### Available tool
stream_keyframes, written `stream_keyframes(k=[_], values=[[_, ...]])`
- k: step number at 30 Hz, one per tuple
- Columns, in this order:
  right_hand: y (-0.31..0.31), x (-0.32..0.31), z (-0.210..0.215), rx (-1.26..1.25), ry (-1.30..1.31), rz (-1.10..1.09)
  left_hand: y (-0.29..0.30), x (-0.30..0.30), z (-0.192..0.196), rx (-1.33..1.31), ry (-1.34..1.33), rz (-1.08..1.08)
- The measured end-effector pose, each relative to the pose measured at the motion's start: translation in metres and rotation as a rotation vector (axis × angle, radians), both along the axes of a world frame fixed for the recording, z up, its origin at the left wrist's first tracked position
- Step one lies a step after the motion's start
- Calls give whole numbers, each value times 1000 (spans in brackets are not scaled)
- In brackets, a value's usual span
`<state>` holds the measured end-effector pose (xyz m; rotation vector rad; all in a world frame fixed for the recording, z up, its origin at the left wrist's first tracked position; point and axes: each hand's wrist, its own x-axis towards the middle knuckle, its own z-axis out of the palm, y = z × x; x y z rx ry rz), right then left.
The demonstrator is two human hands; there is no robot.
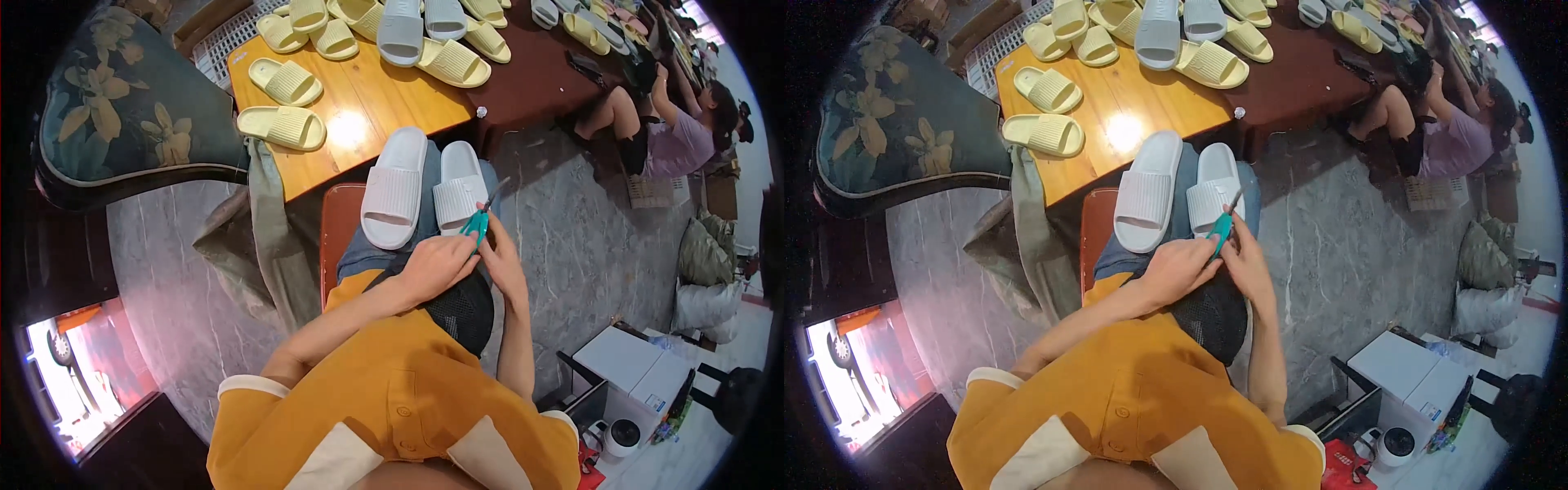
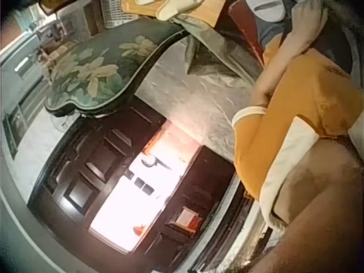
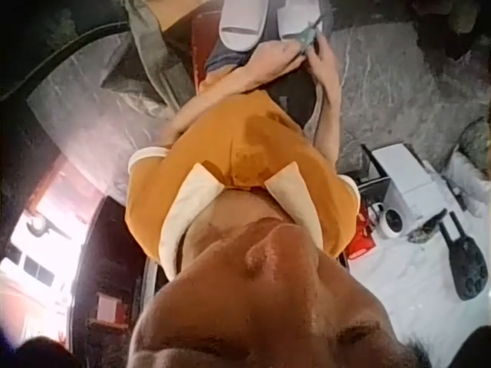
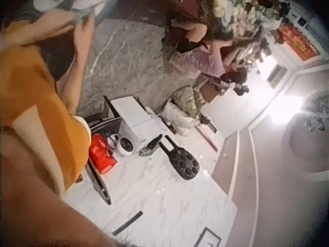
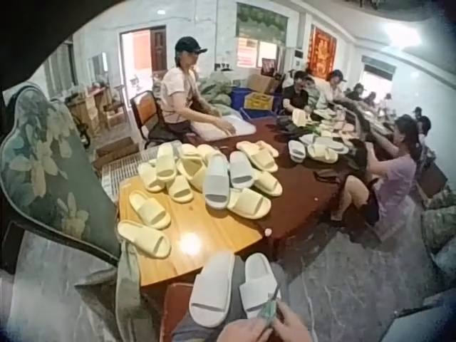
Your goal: Trimming excess material and loose threads from newly manufactured foam slippers using scissors.
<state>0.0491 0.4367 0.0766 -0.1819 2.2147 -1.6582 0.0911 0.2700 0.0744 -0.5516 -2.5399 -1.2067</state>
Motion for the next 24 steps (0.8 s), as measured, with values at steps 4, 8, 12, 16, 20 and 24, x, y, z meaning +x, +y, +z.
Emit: stream_keyframes(k=[4, 8, 12, 16, 20, 24], values=[[-8, -7, -6, -438, -259, -168, -16, -21, -1, 103, -55, -156], [-10, -13, -21, -570, -342, -220, -47, -92, -39, -77, 22, 157], [-13, -17, -27, -568, -460, -111, -59, -134, -85, -669, -35, 172], [-14, -19, -35, -629, -632, 60, -58, -138, -99, -582, -50, 170], [-16, -33, -40, -620, -791, 163, -67, -140, -99, -314, -55, 206], [-23, -45, -47, -597, -869, 206, -70, -140, -90, -27, -42, 200]])
